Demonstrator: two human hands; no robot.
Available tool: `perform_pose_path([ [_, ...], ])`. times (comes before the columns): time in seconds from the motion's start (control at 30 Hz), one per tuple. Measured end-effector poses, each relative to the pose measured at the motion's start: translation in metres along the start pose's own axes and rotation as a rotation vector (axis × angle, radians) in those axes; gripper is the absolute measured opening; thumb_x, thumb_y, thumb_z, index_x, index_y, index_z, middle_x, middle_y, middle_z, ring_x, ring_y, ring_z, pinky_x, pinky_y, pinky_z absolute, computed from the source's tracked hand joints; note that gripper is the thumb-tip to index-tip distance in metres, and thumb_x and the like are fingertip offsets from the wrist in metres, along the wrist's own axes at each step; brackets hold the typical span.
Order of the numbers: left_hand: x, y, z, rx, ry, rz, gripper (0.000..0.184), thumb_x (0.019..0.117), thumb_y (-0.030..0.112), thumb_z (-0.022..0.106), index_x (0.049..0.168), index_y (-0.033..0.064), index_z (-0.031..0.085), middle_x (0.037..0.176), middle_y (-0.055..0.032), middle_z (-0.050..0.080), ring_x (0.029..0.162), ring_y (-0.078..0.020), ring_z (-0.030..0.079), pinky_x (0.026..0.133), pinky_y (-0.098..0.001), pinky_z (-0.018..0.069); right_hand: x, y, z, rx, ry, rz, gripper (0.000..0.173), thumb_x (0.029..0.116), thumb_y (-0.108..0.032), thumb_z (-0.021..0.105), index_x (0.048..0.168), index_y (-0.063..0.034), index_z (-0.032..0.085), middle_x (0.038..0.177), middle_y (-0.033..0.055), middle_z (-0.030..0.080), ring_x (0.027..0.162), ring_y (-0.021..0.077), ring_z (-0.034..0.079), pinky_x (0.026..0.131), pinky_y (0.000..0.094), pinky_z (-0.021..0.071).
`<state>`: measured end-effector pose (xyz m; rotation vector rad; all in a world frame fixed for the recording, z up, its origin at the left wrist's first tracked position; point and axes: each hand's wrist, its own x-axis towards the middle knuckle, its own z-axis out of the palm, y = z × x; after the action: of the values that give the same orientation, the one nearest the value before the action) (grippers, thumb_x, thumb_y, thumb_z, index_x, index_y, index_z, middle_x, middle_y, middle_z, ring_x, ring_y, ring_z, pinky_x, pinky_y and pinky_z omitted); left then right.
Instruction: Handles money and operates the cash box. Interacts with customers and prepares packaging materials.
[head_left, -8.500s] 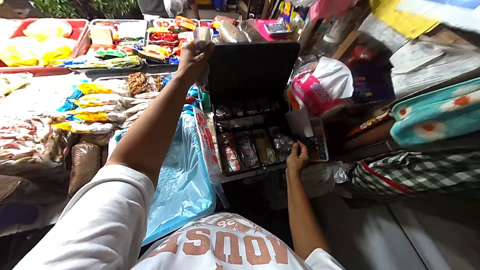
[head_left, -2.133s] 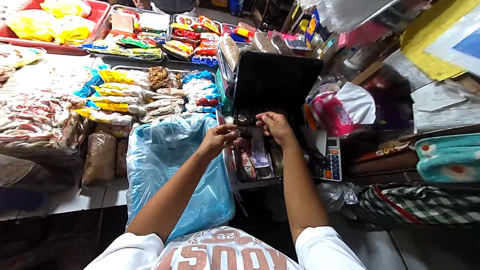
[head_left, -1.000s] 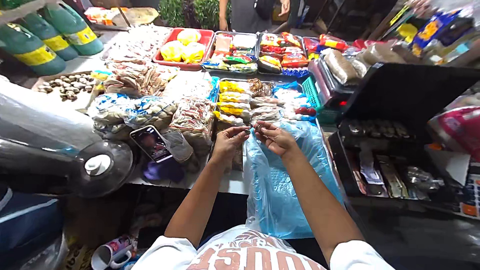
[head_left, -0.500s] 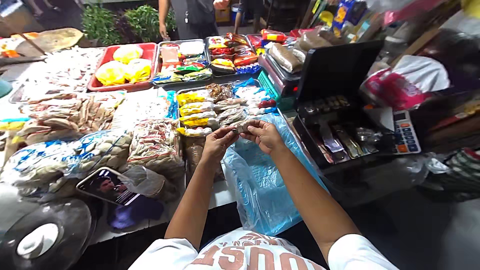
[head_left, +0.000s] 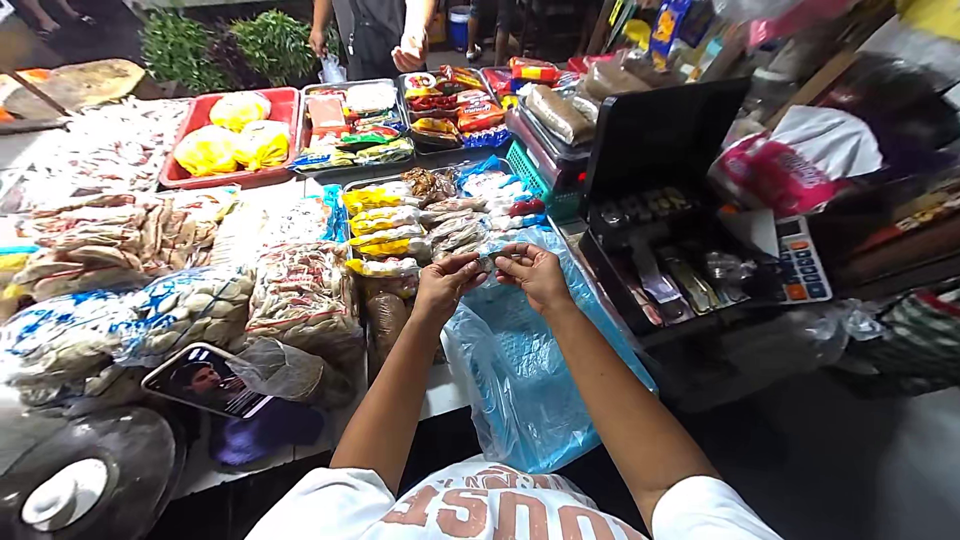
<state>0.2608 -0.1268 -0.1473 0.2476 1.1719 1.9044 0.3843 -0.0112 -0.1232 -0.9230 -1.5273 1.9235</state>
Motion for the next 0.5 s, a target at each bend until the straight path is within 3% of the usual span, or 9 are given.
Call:
perform_pose_path([
  [0.2,-0.006,0.008,-0.009,0.004,0.014,0.010,0.020,0.0948,-0.011,0.062,0.113,-0.0062,0.068,0.097,-0.0115,0.073,0.079,-0.0171,0.072,0.077,-0.0324,0.0631,0.004,0.006,0.009,0.017,-0.065,-0.026,0.025,0.0845,0.009,0.076,0.106,0.0016,0.066,0.087,0.0078,0.071,0.067,0.0130,0.069,0.063,0.0278,0.0619],
  [0.5,-0.010,0.011,-0.017,-0.046,0.041,0.002,0.019,0.0968,-0.009,0.060,0.114,-0.0052,0.067,0.100,-0.0118,0.070,0.082,-0.0180,0.071,0.080,-0.0336,0.0621,0.003,0.003,0.015,0.170,-0.081,0.106,0.011,0.0998,-0.001,0.062,0.109,0.0031,0.064,0.090,0.0101,0.072,0.073,0.0171,0.073,0.069,0.0318,0.0642],
])
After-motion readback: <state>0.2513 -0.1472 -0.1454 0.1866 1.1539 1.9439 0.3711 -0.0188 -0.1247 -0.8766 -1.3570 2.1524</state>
